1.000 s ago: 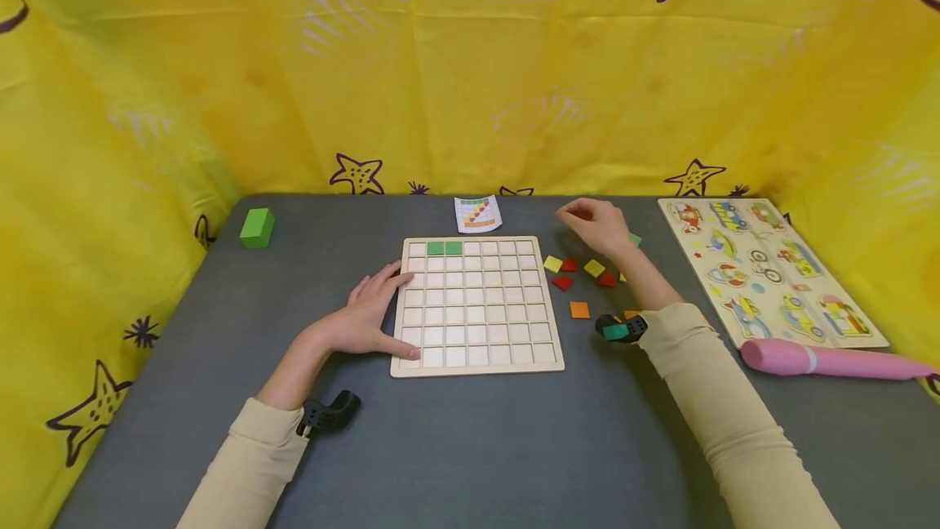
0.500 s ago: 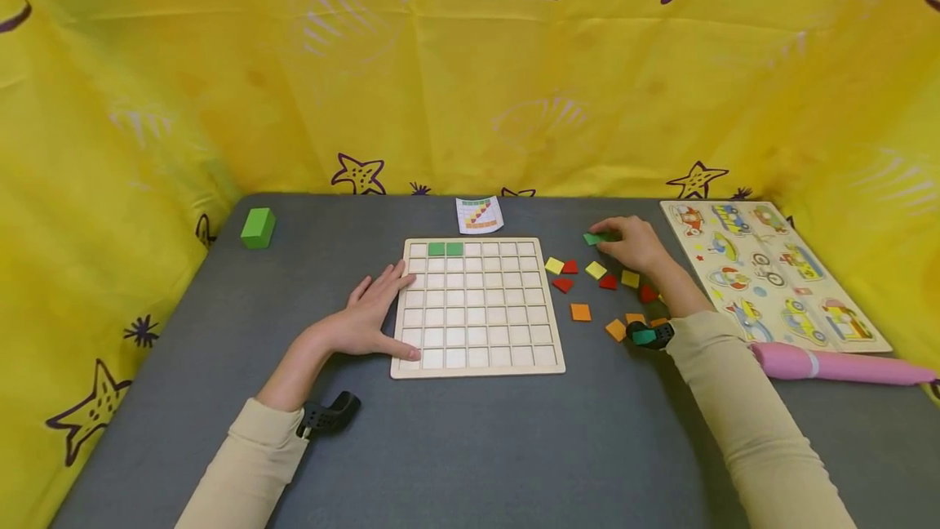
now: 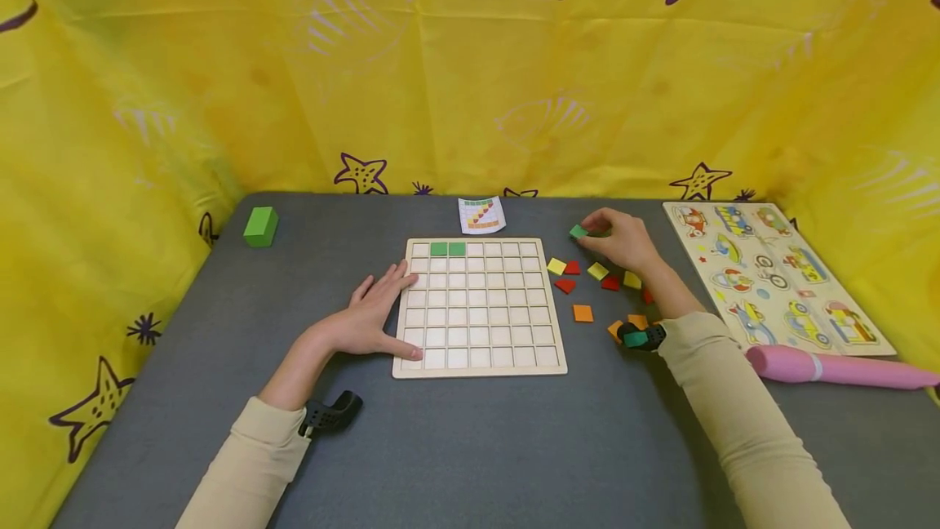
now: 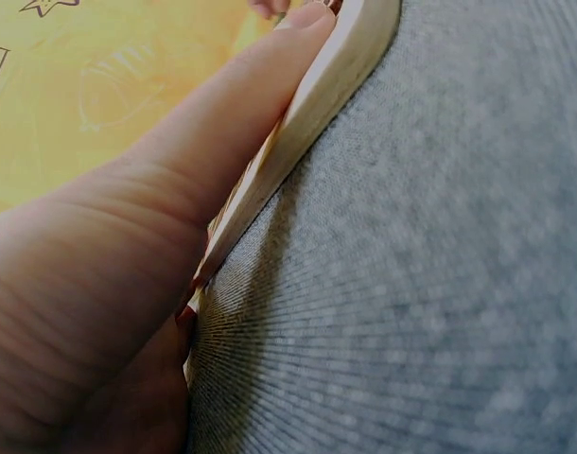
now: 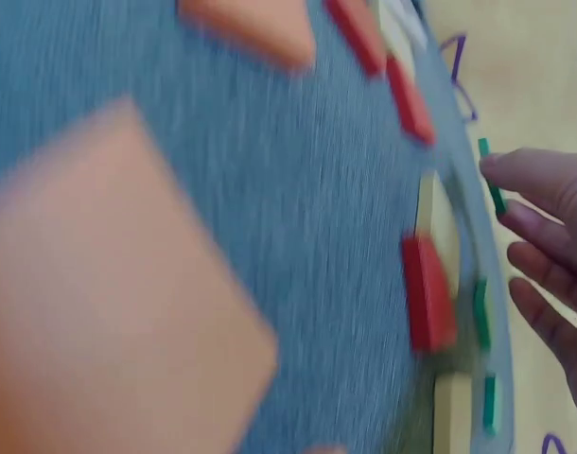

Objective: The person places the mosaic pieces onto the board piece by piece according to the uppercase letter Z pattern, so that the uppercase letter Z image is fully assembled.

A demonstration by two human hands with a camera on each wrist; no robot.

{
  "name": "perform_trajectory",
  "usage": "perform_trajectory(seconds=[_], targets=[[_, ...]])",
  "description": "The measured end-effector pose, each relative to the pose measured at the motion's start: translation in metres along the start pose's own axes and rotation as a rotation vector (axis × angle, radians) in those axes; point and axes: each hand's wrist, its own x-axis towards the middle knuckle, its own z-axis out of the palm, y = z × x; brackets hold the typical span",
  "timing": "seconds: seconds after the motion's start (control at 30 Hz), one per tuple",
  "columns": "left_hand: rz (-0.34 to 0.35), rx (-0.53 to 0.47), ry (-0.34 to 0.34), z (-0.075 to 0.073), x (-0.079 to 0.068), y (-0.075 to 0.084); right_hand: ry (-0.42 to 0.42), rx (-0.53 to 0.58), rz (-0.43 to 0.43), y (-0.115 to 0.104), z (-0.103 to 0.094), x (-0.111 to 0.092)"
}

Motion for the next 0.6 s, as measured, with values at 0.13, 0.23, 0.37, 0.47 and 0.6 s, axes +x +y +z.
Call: perform_trajectory(seconds=[0.13, 0.23, 0.37, 0.47, 0.6], targets=[[0.002, 0.005, 0.002, 0.0, 0.0, -0.001, 0.01, 0.109, 0.043, -0.019, 0.009, 0.001], [0.004, 0.009, 0.0, 0.0, 0.0, -0.001, -0.01, 0.179, 0.068, -0.036, 0.018, 0.004], [0.01, 0.003, 0.002, -0.001, 0.0, 0.0, -0.058, 0.241, 0.049, -0.061, 0.036, 0.01], [0.012, 0.0, 0.006, -0.001, 0.0, 0.0, -0.101, 0.251, -0.004, -0.078, 0.053, 0.015], [0.011, 0.001, 0.007, 0.0, 0.001, -0.001, -0.141, 0.21, -0.132, -0.096, 0.073, 0.02]])
